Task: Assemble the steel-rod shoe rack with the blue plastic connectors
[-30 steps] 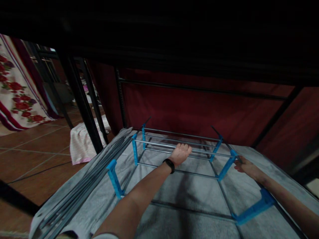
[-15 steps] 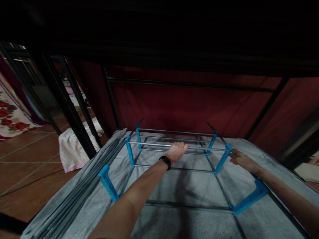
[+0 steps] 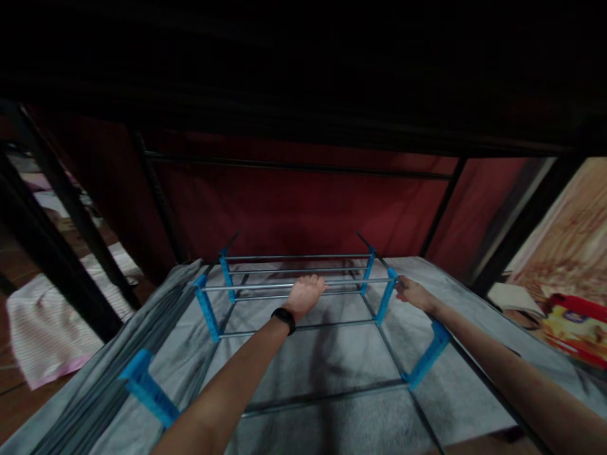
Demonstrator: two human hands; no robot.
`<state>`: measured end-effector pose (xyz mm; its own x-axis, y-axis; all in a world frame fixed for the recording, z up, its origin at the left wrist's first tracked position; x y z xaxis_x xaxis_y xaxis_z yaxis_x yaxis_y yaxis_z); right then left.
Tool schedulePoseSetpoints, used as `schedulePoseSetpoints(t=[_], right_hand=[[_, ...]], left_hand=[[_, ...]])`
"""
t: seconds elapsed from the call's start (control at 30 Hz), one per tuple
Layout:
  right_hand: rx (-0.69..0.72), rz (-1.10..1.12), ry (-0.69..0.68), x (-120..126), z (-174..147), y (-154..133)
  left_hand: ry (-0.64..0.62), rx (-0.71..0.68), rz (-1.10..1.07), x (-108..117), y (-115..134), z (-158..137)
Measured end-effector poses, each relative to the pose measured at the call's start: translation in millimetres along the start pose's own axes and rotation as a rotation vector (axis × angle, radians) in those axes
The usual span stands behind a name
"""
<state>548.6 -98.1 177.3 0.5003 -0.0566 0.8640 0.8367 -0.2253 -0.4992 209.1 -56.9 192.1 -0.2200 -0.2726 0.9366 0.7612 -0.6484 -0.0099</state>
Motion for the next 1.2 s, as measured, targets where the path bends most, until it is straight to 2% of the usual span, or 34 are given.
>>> schedulePoseSetpoints(t=[0.23, 0.77, 1.03, 1.2], right_hand=[[0.001, -0.031, 0.019, 3, 1, -1], [-0.008, -0.134, 0.018, 5, 2, -4], [-0.015, -0.276, 0.013, 8, -4, -13], [-0.001, -0.387, 0.028, 10, -7, -18]], left_hand=[[-0.044, 0.011, -0.008, 2, -2, 4], [0.018, -0.035, 0.021, 1, 0, -4], [0.176, -0.096, 0.086, -12, -2, -25], [0.228, -0.126, 0.118, -20, -5, -45]])
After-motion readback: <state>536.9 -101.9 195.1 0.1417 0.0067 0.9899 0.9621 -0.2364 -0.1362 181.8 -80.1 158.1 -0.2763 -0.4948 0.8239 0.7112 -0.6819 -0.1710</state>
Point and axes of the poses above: each hand's wrist, its own z-axis towards the middle knuckle, its own x-axis out of the back of the hand, y = z × x, the point moved 5 cm from there along z, towards the middle knuckle, and after that the axes turned 8 degrees about -z, right-handed, at the moved point
